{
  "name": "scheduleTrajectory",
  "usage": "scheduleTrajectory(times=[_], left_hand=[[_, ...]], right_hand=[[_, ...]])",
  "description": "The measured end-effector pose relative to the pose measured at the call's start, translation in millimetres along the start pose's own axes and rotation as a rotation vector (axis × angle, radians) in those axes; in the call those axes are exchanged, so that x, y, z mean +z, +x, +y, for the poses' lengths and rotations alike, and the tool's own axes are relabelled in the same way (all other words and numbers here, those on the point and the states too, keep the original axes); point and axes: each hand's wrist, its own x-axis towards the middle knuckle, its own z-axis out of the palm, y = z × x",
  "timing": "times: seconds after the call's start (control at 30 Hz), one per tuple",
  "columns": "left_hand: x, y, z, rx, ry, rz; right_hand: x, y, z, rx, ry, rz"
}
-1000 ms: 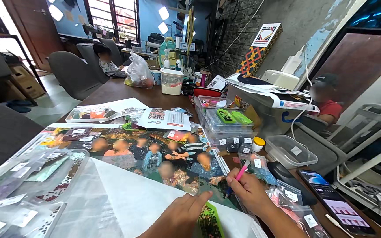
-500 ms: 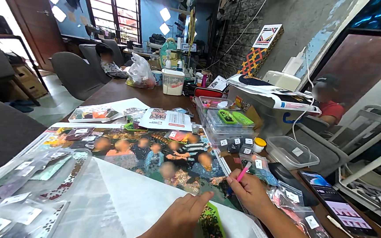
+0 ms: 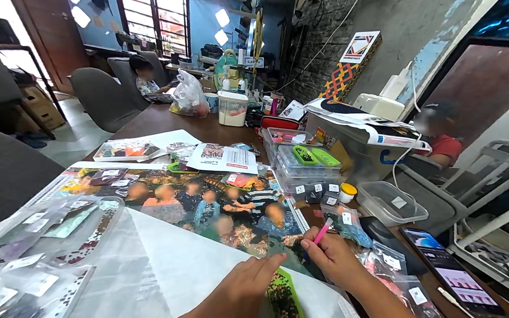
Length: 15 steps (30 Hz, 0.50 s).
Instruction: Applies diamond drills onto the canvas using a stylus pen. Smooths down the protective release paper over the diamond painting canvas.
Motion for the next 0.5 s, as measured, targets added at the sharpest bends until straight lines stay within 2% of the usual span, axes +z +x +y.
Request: scheduleTrajectory(times=[0.13,0.3,0.5], left_hand=[[-0.6,0.4,-0.2,0.002,-0.006,-0.008],[-0.2,-0.8,-2.8,0.025,0.012,-0.010],[0.8,-1.4,-3.5,0.026,0.038,0.008]], right_hand=[[-4.6,0.5,-0.7,0.061,0.082,-0.001],[-14.5,2.1,-7.8,0.177,0.257,0.227],[-8.5,0.7,-4.4,0.075,0.291,0.251]])
